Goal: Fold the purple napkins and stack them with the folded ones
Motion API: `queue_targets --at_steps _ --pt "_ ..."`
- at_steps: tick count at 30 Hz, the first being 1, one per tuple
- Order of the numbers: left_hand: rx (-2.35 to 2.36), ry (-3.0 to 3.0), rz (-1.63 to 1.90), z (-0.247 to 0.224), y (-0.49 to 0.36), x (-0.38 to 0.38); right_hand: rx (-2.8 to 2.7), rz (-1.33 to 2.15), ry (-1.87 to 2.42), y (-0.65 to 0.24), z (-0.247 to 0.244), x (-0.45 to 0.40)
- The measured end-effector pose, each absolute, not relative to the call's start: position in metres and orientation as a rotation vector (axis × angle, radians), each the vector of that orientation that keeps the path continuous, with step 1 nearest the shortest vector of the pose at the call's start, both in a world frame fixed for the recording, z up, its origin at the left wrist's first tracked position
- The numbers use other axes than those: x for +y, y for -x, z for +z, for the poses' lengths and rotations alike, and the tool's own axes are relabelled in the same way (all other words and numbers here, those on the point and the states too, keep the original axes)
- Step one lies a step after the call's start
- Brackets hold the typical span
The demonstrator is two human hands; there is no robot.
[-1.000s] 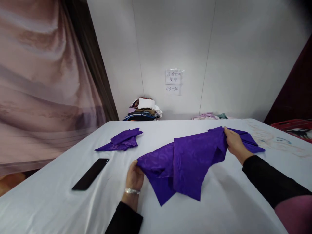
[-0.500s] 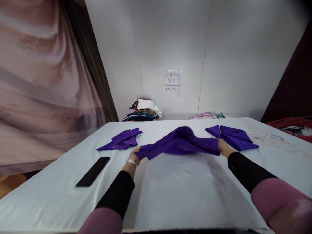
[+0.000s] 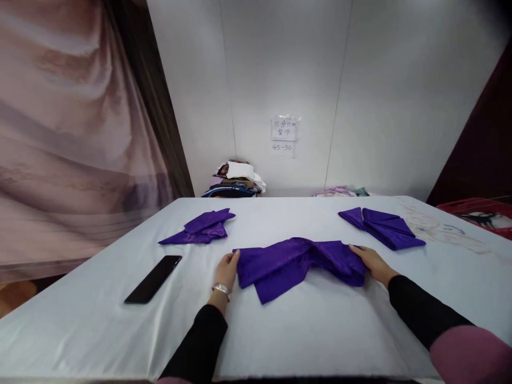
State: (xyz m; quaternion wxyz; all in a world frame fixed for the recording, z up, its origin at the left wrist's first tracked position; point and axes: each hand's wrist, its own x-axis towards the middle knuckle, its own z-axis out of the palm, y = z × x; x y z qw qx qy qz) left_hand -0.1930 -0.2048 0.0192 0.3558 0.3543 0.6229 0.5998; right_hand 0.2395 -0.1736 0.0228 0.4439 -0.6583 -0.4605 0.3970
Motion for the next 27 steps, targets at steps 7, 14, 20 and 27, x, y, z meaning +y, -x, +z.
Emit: queue_targets --at_steps 7,14,20,27 --pt "1.699 -1.188 1.432 0.010 0.189 -0.212 -1.271 0.647 1.677 -0.243 0.028 -0.182" --pt "1.583 -1.101 1.462 0.010 0.187 -0.222 -2.035 0.439 1.259 -0.171 0.044 -0.204" --pt "1.572 -0.900 1.567 0.015 0.194 -0.237 -2.219 0.352 1.294 -0.149 0.063 -0.216" --pt "1.352 -0.737 1.412 0.045 0.201 -0.278 -2.274 0.447 1.357 -0.197 0.106 -0.259"
